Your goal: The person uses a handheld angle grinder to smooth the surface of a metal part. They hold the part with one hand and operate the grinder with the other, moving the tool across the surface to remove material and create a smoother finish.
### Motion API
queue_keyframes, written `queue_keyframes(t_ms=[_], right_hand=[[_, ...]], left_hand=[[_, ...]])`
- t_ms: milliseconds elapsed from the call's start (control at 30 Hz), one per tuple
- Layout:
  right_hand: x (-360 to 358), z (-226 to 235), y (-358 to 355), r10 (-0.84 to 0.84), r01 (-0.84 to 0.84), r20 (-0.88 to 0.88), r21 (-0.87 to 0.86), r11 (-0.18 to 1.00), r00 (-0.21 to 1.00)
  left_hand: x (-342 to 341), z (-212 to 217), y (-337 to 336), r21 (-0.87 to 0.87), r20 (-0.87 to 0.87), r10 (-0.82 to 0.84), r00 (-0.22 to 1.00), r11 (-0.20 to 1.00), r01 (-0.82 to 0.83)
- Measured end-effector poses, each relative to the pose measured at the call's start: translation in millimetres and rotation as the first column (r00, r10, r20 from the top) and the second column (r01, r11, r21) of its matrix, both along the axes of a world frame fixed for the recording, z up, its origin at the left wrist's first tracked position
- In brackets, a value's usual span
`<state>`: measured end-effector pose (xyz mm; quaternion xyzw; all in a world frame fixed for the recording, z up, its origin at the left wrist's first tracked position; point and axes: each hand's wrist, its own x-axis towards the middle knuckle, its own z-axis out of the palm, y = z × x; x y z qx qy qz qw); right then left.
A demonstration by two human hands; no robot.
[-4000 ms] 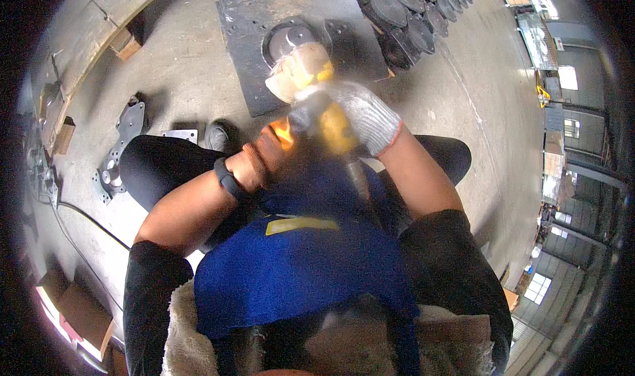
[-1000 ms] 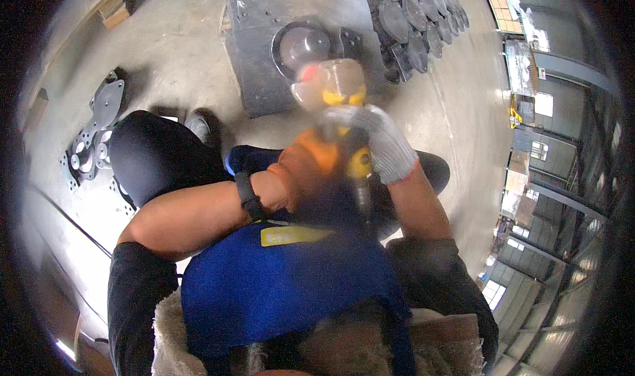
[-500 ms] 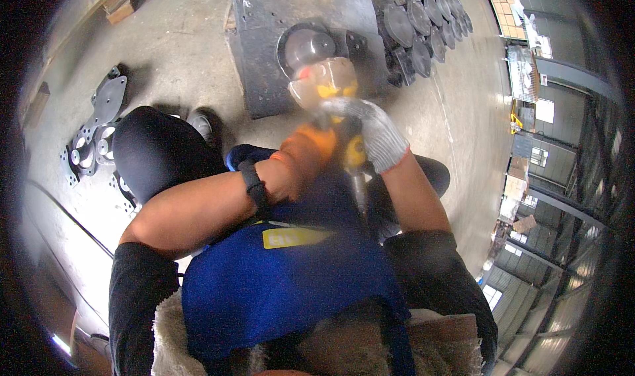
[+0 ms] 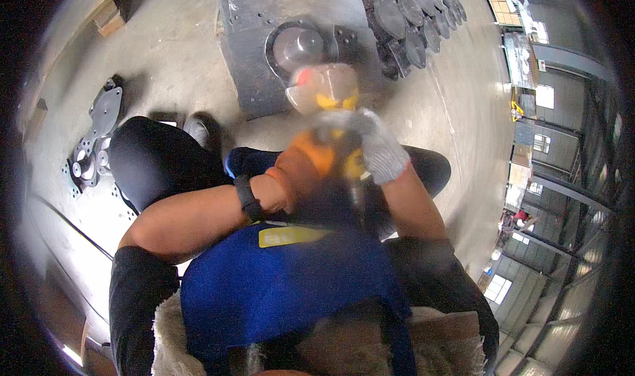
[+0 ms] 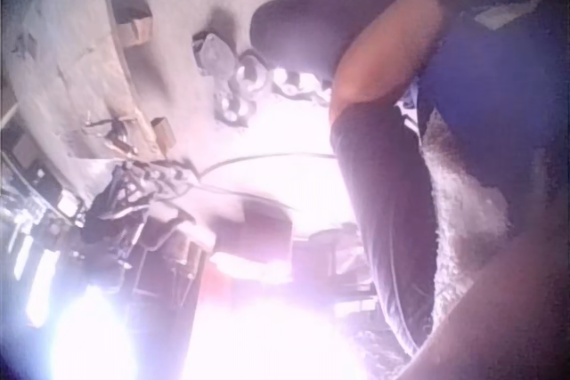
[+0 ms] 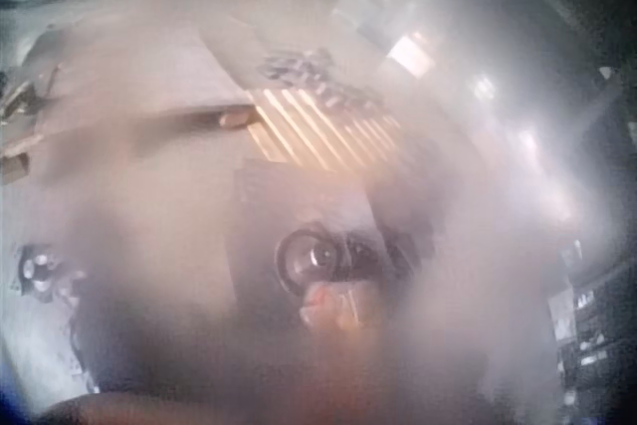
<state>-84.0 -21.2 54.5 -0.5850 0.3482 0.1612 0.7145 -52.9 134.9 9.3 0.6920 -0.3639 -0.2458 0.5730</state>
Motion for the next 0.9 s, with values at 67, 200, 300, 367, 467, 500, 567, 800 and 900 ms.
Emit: queue_keyframes(t_ms=[67, 200, 300, 367, 467, 500, 567, 800, 900], right_hand=[[-4.6, 2.6, 2.4, 0.007, -0.007, -0.022, -0.01, 1.0, 1.0], [-5.4, 45.8, 28.8, -0.167, 0.167, 0.01, 0.02, 0.986, 0.986], [-2.3, 72.3, 26.8, -0.164, 0.172, 0.075, -0.132, 0.976, 0.984], [-3.8, 86.1, 21.0, -0.156, 0.169, 0.177, -0.061, 0.984, 0.972], [-11.6, 87.1, -0.7, -0.171, 0.186, 0.193, -0.061, 0.981, 0.966], [-9.5, 85.7, 4.0, 0.107, -0.009, 0.217, -0.409, 0.912, 0.97], [2.5, 89.2, 16.8, 0.156, -0.075, 0.124, -0.495, 0.866, 0.98], [13.6, 31.0, -2.1, 0.068, -0.07, -0.019, -0.122, 0.99, 0.997], [22.7, 22.7, -1.3, 0.03, -0.038, -0.075, -0.106, 0.994, 0.997]], left_hand=[[-4.0, 0.0, 2.3, -0.003, 0.243, -0.003, 0.97, 1.0, 0.004], [-3.8, 7.2, 4.8, -0.243, 0.248, 0.001, 0.969, 0.968, 0.062], [5.4, 29.9, 5.6, -0.388, -0.198, -0.135, 0.971, 0.92, 0.049], [14.2, 46.7, 9.4, -0.418, -0.312, -0.237, 0.92, 0.904, 0.091], [11.7, 48.1, -6.1, -0.413, -0.344, -0.258, 0.903, 0.905, 0.101], [9.1, 44.8, -12.1, -0.403, -0.332, -0.225, 0.916, 0.912, 0.078], [7.7, 39.0, -18.3, -0.379, -0.307, -0.105, 0.946, 0.925, -0.02], [6.8, 18.7, -6.7, -0.084, 0.286, 0.038, 0.957, 0.996, -0.014], [17.9, 22.5, 1.8, 0.127, 0.091, -0.081, 0.992, 0.99, 0.069]])
